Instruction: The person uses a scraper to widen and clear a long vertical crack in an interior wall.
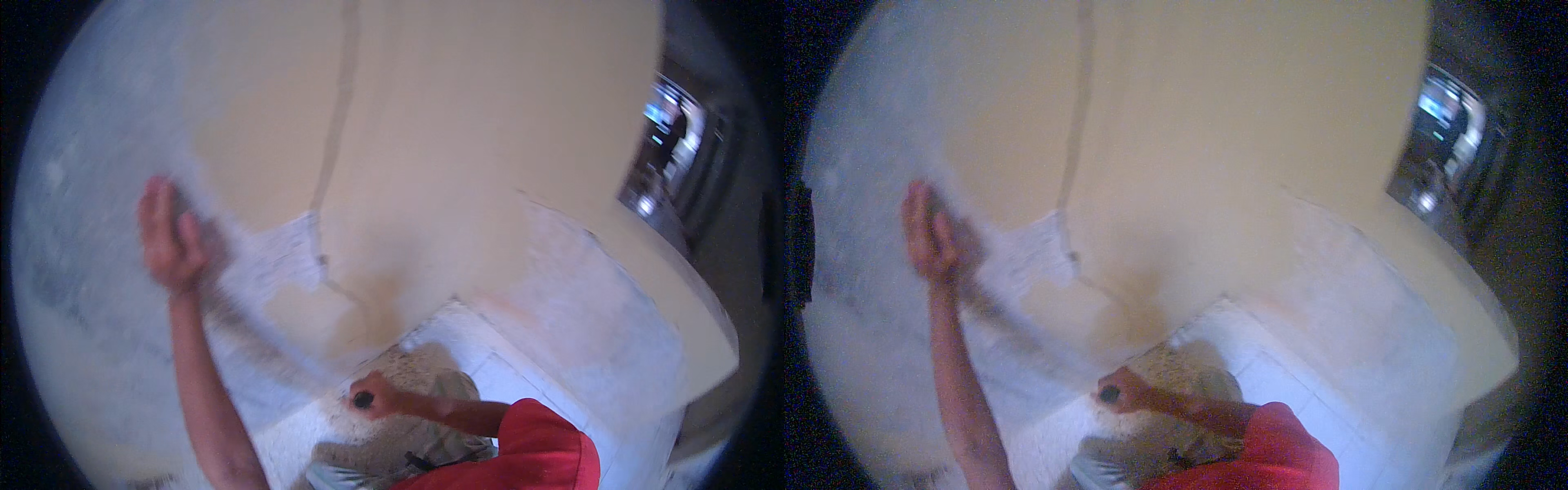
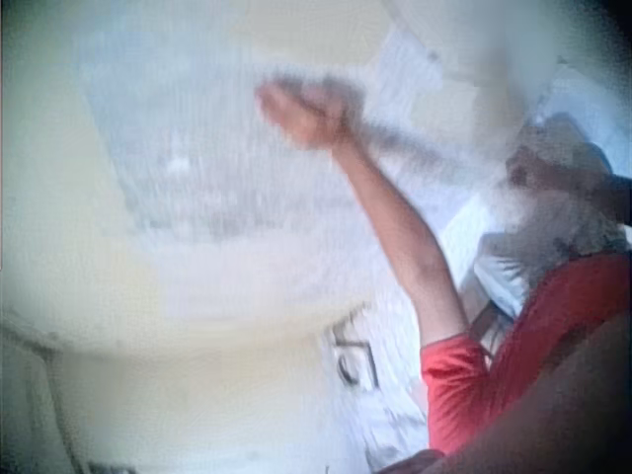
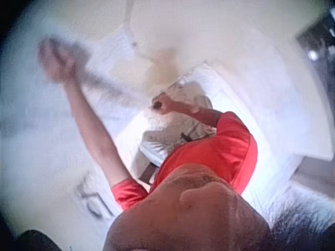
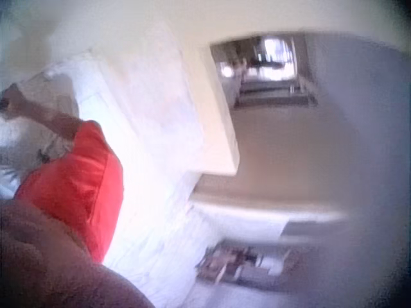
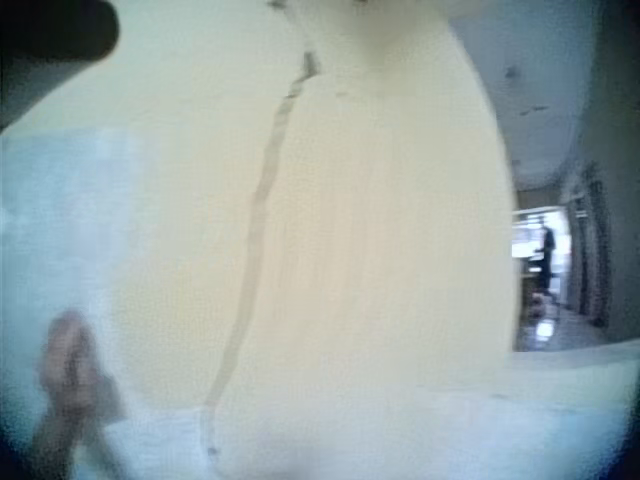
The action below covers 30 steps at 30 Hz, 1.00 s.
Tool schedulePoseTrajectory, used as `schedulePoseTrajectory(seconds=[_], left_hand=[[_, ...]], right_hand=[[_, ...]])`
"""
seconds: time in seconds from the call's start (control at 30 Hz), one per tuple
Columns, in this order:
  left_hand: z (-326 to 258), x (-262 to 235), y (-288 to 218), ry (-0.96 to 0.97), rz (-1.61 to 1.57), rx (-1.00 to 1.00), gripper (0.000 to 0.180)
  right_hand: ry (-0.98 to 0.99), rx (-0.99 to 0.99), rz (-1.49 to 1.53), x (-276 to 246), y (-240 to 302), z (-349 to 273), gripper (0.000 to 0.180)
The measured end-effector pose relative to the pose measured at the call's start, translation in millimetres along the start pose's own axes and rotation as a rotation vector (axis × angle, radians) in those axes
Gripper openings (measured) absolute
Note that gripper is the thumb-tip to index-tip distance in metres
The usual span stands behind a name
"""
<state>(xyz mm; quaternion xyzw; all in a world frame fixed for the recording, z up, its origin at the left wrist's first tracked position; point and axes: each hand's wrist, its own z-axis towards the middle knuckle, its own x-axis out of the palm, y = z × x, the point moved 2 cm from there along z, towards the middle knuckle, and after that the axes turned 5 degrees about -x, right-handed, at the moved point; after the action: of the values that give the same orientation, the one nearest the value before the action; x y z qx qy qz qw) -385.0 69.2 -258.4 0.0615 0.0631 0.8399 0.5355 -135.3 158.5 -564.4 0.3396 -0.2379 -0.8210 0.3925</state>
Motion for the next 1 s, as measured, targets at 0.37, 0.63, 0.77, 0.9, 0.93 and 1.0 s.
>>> schedulePoseTrajectory(seconds=[0.37,0.63,0.77,0.9,0.93,1.0], left_hand=[[-17,-9,-19,0.113,-0.041,0.034,0.042],[-72,-15,-61,0.053,-0.162,-0.050,0.046],[-236,-16,-192,0.420,-0.642,-0.631,0.046],[-445,-72,-279,1.210,-0.683,-1.004,0.036],[-464,-87,-307,1.273,-0.785,-1.033,0.036],[-514,-108,-319,1.286,-0.874,-1.115,0.047]], right_hand=[[-0.035,0.608,-0.291,-24,12,-188,0.038],[0.035,0.894,-0.279,-47,-47,-229,0.059],[-0.087,1.018,-0.178,-69,-94,-243,0.062],[-0.069,0.931,-0.004,-60,-90,-233,0.061],[-0.073,0.921,-0.015,-49,-99,-241,0.061],[-0.155,0.758,-0.307,-32,-101,-238,0.057]])
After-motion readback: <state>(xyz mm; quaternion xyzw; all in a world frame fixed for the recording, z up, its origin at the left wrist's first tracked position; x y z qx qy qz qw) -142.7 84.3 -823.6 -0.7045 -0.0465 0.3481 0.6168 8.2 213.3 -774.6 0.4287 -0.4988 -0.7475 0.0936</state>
